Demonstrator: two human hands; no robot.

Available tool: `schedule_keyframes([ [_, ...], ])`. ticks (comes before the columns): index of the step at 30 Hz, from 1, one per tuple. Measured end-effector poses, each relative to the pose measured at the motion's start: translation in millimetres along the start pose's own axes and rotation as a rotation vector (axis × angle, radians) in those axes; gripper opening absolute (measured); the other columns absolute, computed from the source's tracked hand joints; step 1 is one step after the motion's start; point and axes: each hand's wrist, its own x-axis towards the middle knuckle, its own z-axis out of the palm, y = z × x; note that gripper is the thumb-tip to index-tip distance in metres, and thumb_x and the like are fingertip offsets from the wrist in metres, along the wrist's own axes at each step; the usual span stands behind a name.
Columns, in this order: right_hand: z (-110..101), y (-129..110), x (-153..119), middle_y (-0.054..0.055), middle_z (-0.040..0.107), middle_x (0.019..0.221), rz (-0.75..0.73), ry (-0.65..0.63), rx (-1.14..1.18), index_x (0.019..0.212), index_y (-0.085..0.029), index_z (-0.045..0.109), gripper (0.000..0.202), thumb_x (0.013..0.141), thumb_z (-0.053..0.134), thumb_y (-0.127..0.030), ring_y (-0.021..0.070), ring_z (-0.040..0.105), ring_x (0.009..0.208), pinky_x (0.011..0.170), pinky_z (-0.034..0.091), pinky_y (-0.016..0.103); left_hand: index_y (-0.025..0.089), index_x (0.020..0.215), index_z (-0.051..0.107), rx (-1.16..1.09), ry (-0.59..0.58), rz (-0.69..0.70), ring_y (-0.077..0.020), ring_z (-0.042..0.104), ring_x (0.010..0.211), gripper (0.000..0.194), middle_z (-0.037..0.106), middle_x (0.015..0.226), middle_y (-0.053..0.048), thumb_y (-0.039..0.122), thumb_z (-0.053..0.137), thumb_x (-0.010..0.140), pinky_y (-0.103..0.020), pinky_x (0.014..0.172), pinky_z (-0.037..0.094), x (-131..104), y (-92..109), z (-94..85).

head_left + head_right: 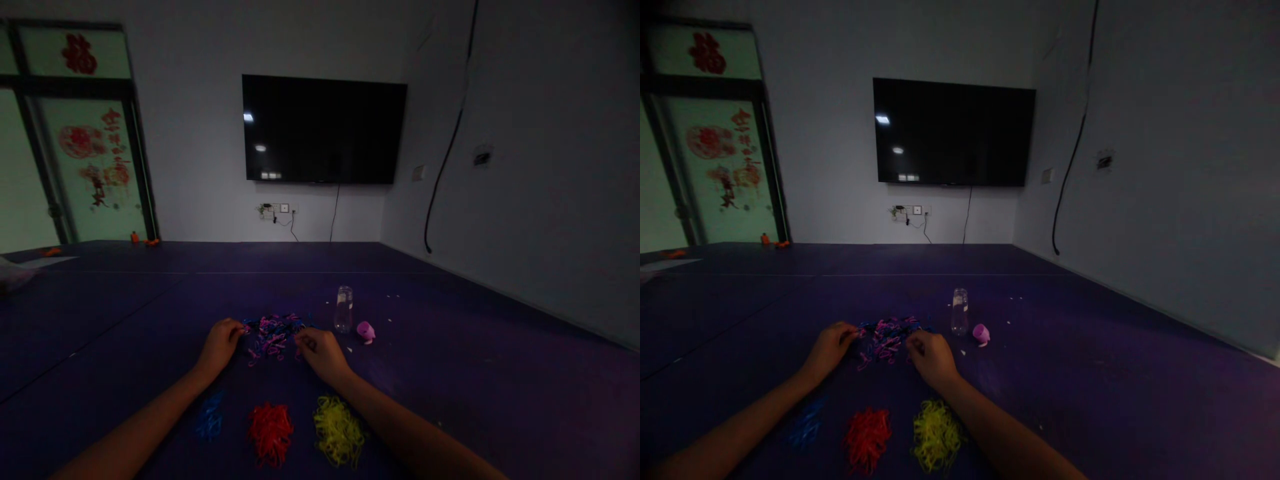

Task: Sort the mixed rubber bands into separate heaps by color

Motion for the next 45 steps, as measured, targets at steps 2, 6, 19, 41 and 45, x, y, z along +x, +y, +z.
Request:
schedule_keyframes([
  [2,1,1,0,-0.001,0.064,0.062,-0.002,0.002,-0.001,0.077,-0.019,0.065,0.013,0.076,0.051,-0.019,0.0116,0.058,0.055,0.050,0.037,0.019,0.017,0.072,0.066,-0.044,0.024,0.003,-0.0206,0.061,0.074,0.020,0.066,0.074,-0.006,0.021,0.048,0.078,-0.030,0.067,0.046,0,0,-1.6],
  [6,1,2,0,-0.001,0.063,0.061,-0.002,-0.002,0.000,0.076,-0.019,0.065,0.013,0.077,0.051,-0.020,0.0116,0.058,0.054,0.050,0.037,0.019,0.017,0.079,0.068,-0.135,0.067,0.001,-0.0192,0.061,0.072,0.022,0.067,0.078,-0.006,0.027,0.048,0.079,-0.029,0.065,0.047,-1,1,-5.5],
  [19,0,-2,0,0.000,0.064,0.062,0.005,-0.008,0.007,0.078,-0.019,0.065,0.015,0.076,0.051,-0.019,0.0125,0.059,0.056,0.051,0.040,0.019,0.020,0.085,0.068,-0.214,0.107,0.021,-0.0184,0.061,0.074,0.022,0.067,0.082,-0.004,0.028,0.048,0.079,-0.030,0.068,0.049,-1,0,-5.0],
  [41,-1,-5,0,-0.001,0.064,0.061,-0.017,0.003,-0.027,0.076,-0.019,0.065,0.015,0.076,0.051,-0.020,0.0120,0.057,0.054,0.049,0.036,0.019,0.019,0.066,0.069,-0.025,-0.070,0.049,-0.0184,0.059,0.067,0.020,0.063,0.067,-0.003,0.021,0.051,0.075,-0.027,0.061,0.043,-2,4,-3.4],
  [45,0,-3,-1,0.000,0.064,0.063,-0.016,0.005,-0.025,0.077,-0.019,0.066,0.014,0.076,0.051,-0.019,0.0122,0.058,0.055,0.050,0.037,0.019,0.019,0.063,0.068,0.018,-0.100,0.051,-0.0177,0.058,0.066,0.021,0.061,0.065,-0.003,0.018,0.051,0.074,-0.026,0.061,0.042,-2,4,-2.8],
])
